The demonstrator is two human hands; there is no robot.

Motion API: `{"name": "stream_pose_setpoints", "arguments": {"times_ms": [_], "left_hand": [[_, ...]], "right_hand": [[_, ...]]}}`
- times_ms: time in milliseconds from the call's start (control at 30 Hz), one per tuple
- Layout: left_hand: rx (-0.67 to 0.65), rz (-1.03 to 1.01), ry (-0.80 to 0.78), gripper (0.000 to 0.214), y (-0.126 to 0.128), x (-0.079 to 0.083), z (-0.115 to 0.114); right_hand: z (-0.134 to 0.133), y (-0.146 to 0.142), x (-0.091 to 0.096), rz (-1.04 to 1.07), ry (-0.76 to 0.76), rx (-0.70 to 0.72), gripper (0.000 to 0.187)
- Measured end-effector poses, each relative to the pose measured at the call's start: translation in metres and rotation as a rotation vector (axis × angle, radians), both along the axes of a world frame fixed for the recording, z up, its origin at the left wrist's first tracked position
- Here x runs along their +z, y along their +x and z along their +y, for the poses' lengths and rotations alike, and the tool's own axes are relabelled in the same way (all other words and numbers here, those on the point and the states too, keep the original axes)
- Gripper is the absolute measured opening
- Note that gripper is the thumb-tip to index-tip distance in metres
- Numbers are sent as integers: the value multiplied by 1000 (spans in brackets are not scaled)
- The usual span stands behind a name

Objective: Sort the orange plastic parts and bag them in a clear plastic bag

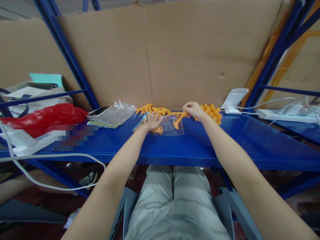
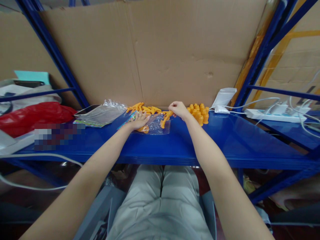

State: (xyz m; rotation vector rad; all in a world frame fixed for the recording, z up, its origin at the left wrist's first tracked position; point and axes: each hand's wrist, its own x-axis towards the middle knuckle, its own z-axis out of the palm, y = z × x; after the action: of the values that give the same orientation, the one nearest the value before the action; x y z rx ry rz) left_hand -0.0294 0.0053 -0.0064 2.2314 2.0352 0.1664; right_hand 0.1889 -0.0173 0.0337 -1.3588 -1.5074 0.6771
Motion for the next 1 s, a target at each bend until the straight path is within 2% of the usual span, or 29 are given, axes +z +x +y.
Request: {"name": "stream_pose_setpoints", "arguments": {"times_ms": [200, 267, 333, 467, 533, 633, 800, 1000], "left_hand": [[8, -16, 4, 75, 0, 0, 0], [13, -22, 3, 75, 0, -1, 1], [18, -18, 9, 75, 0, -1, 2], [23, -13, 10, 75, 0, 0, 2], [17, -27, -8, 75, 1, 1, 0], [15, -45, -19, 74, 1, 3, -3], [13, -55, -13, 75, 1, 4, -4], [17, -23, -11, 76, 1, 6, -7]], "right_hand": [[6, -1, -3, 25, 68, -43, 15], [7, 0, -4, 47, 48, -30, 14], [7, 1, -5, 50, -32, 67, 14], [0, 2, -8, 62, -232, 350, 13], [-2, 1, -10, 93, -284, 397, 13], [-1, -3, -13, 174, -288, 365, 13], [4, -18, -20, 364, -249, 214, 12], [3, -29, -26, 309, -395, 273, 12]]}}
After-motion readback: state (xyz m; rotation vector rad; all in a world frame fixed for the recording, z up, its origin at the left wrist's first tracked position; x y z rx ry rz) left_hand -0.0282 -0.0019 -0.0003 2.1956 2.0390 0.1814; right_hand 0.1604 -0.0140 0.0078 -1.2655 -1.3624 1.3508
